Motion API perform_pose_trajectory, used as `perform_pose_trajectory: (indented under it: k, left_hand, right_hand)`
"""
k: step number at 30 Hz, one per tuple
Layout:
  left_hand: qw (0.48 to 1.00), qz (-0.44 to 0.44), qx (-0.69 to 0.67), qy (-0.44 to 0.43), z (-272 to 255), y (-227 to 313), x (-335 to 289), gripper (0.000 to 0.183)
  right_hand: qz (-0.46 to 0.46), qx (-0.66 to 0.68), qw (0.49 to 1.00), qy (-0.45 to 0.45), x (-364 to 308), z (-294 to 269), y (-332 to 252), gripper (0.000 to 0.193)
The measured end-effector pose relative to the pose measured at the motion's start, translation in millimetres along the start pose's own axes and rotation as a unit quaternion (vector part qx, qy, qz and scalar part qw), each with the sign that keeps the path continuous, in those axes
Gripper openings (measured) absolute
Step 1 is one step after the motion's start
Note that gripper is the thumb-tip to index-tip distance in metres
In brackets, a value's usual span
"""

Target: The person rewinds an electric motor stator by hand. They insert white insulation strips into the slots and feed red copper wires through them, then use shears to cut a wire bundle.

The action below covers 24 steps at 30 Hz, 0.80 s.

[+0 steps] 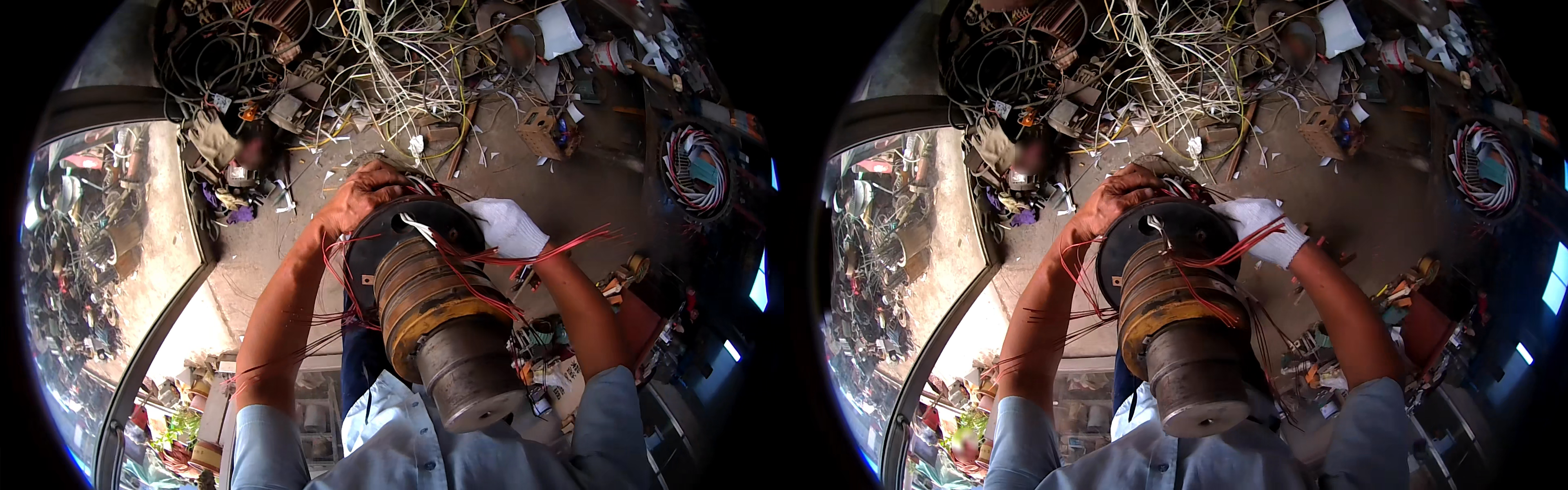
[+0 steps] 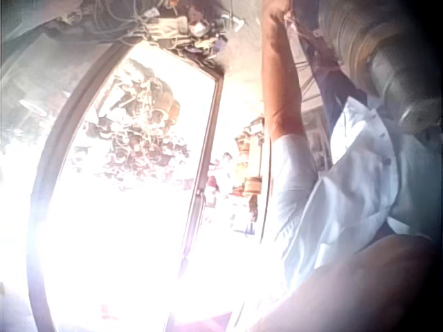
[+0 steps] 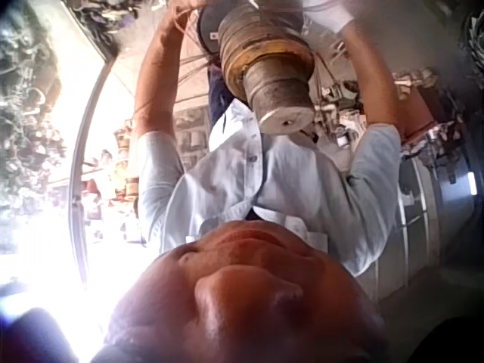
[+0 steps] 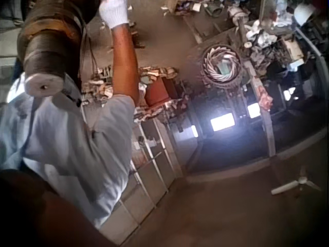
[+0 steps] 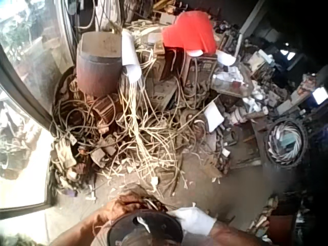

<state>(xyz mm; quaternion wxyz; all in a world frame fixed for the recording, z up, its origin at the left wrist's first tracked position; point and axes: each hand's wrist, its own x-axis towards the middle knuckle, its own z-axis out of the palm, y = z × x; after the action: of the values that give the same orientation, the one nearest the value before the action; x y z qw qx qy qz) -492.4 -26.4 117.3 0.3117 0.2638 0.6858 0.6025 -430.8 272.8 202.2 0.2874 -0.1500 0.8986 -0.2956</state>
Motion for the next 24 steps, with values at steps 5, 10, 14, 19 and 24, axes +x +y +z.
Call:
perform_pose_trajectory:
  k: [5, 10, 14, 19, 24]
  left_hand:
    - [0.996, -0.063, -0.064, -0.010, 0.3, 7.5, 3.8, 0.028]
    - [0.980, -0.104, -0.168, 0.000, 1.6, -11.9, -1.2, 0.031]
    - [0.969, -0.171, -0.179, -0.002, 2.4, -6.2, 7.2, 0.028]
    - [0.951, -0.198, -0.236, 0.026, -5.0, -2.3, -4.3, 0.026]
    - [0.929, -0.258, -0.250, 0.086, -3.7, 0.7, -32.1, 0.026]
  right_hand:
    - [0.033, -0.081, 0.992, 0.092, -10.6, 11.8, -4.5, 0.036]
    - [0.031, -0.073, 0.993, 0.086, 7.2, 30.3, 16.2, 0.051]
    - [0.036, -0.069, 0.997, -0.016, -0.2, 18.4, 17.4, 0.038]
    - [0.088, 0.011, 0.995, 0.039, -41.5, 44.9, 33.8, 0.025]
    - [0.095, 0.080, 0.972, 0.199, -91.1, 105.1, 47.7, 0.024]
